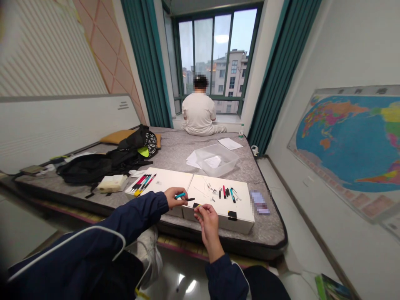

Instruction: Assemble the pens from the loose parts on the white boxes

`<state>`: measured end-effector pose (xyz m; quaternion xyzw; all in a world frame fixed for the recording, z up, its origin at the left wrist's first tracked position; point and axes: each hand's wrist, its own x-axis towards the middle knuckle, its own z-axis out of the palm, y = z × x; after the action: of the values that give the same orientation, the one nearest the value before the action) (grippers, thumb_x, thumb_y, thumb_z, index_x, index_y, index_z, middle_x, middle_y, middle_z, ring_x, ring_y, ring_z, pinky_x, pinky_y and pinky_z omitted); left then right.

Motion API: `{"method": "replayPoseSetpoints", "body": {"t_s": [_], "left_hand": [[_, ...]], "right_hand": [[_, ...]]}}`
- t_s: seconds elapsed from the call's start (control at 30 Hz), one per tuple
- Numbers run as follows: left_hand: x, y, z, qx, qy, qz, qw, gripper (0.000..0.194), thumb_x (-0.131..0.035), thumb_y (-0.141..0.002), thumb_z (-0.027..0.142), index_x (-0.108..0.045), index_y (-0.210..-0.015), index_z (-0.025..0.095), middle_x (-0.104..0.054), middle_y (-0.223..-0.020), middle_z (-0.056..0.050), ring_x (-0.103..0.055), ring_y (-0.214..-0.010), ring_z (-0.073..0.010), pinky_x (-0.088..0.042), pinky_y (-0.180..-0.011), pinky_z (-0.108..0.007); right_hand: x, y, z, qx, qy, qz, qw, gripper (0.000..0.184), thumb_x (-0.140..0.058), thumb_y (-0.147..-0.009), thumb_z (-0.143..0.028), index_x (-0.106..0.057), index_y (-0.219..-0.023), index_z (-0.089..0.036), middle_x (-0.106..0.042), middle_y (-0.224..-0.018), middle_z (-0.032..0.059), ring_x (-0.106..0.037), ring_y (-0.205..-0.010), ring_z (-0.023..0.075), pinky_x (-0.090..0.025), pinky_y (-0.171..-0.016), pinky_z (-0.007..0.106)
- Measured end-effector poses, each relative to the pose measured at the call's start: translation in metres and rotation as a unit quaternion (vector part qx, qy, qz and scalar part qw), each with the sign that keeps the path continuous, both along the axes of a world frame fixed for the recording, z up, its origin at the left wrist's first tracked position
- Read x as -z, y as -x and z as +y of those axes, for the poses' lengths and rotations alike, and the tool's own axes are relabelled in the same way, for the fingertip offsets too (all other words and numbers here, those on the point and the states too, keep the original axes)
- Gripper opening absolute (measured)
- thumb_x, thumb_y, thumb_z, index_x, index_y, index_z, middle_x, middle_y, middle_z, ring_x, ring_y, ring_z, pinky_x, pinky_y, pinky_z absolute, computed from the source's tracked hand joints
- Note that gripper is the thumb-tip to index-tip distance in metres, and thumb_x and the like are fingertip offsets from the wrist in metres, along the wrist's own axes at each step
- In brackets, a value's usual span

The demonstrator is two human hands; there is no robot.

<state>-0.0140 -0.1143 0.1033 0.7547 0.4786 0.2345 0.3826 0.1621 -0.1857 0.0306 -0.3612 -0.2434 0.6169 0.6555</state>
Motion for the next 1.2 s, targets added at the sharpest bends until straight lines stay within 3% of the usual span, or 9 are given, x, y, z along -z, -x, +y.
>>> {"method": "replayPoseSetpoints", "body": {"t_s": [0.2,0.4,0.6,0.73,0.83,0.9,1.03,1.1,1.2], "left_hand": [[0.009,-0.001,-0.004,-0.008,0.171,-0.143,0.975,0.046,-0.070,-0.064,0.047,-0.050,-0.089,0.014,-0.071,-0.088,-0.010,-0.044,-0.037,-0.0037,-0.037,-0.035,-0.018],[0.014,0.002,-0.006,0.009,0.190,-0.128,0.973,0.051,-0.071,-0.060,0.052,-0.051,-0.088,0.015,-0.071,-0.081,-0.007,-0.051,-0.043,-0.0068,-0.035,-0.035,-0.015],[0.018,0.001,-0.008,0.004,0.212,-0.124,0.969,0.051,-0.070,-0.060,0.053,-0.048,-0.088,0.017,-0.072,-0.080,-0.003,-0.032,-0.032,-0.0007,-0.035,-0.035,-0.018],[0.018,-0.001,-0.008,0.006,0.226,-0.127,0.966,0.053,-0.070,-0.059,0.055,-0.046,-0.086,0.018,-0.071,-0.078,-0.003,-0.033,-0.030,-0.0010,-0.034,-0.035,-0.019],[0.019,-0.003,-0.006,0.007,0.223,-0.123,0.967,0.052,-0.070,-0.060,0.055,-0.046,-0.087,0.017,-0.071,-0.077,-0.003,-0.032,-0.029,-0.0008,-0.033,-0.034,-0.019],[0.021,-0.006,-0.004,0.008,0.215,-0.125,0.969,0.050,-0.069,-0.061,0.053,-0.046,-0.087,0.017,-0.071,-0.077,-0.003,-0.031,-0.029,-0.0011,-0.034,-0.034,-0.020],[0.026,-0.011,-0.001,-0.002,0.195,-0.116,0.974,0.043,-0.067,-0.065,0.047,-0.047,-0.088,0.017,-0.071,-0.077,-0.003,-0.036,-0.032,-0.0028,-0.034,-0.033,-0.019],[0.028,-0.013,0.000,-0.006,0.185,-0.109,0.977,0.040,-0.066,-0.066,0.044,-0.049,-0.088,0.016,-0.071,-0.076,-0.004,-0.041,-0.035,-0.0043,-0.034,-0.033,-0.018],[0.030,-0.015,0.003,-0.008,0.152,-0.095,0.984,0.036,-0.065,-0.066,0.042,-0.050,-0.086,0.016,-0.070,-0.073,-0.003,-0.046,-0.038,-0.0071,-0.032,-0.032,-0.018]], "right_hand": [[0.006,0.001,0.003,-0.027,0.010,0.062,0.998,0.030,-0.071,-0.070,-0.026,-0.059,-0.097,-0.020,-0.066,-0.074,0.0000,-0.064,-0.070,0.0134,-0.052,-0.062,0.024],[0.010,0.007,0.007,-0.036,0.065,0.116,0.990,0.018,-0.067,-0.070,-0.022,-0.061,-0.087,-0.017,-0.063,-0.073,0.0007,-0.062,-0.069,0.0128,-0.052,-0.062,0.025],[0.019,0.003,0.009,-0.046,0.093,0.173,0.980,0.014,-0.060,-0.064,-0.012,-0.055,-0.076,-0.018,-0.056,-0.065,-0.0013,-0.054,-0.056,0.0088,-0.046,-0.050,0.020],[0.022,-0.010,0.014,-0.046,0.043,0.093,0.994,0.010,-0.057,-0.066,-0.020,-0.052,-0.074,-0.019,-0.030,-0.047,-0.0103,-0.028,-0.036,0.0058,-0.023,-0.032,0.016],[0.019,-0.031,0.031,0.018,0.033,-0.079,0.996,0.019,-0.059,-0.069,-0.031,-0.055,-0.082,-0.019,-0.024,-0.045,-0.0124,-0.019,-0.035,0.0056,-0.013,-0.034,0.018],[0.014,-0.051,0.049,0.056,0.012,-0.282,0.958,0.024,-0.059,-0.070,-0.034,-0.061,-0.086,-0.016,-0.031,-0.044,-0.0104,-0.027,-0.037,0.0071,-0.019,-0.038,0.020],[-0.001,-0.085,0.086,0.015,-0.023,-0.649,0.761,0.015,-0.061,-0.069,-0.024,-0.069,-0.078,-0.015,-0.056,-0.056,0.0000,-0.050,-0.055,0.0127,-0.033,-0.054,0.023],[-0.009,-0.093,0.098,-0.026,-0.006,-0.732,0.681,0.013,-0.062,-0.070,-0.025,-0.070,-0.076,-0.016,-0.065,-0.068,0.0050,-0.057,-0.065,0.0155,-0.036,-0.060,0.024],[-0.018,-0.091,0.111,-0.090,0.043,-0.785,0.612,0.021,-0.062,-0.072,-0.034,-0.070,-0.074,-0.015,-0.069,-0.077,0.0106,-0.063,-0.073,0.0195,-0.038,-0.061,0.025]]}}
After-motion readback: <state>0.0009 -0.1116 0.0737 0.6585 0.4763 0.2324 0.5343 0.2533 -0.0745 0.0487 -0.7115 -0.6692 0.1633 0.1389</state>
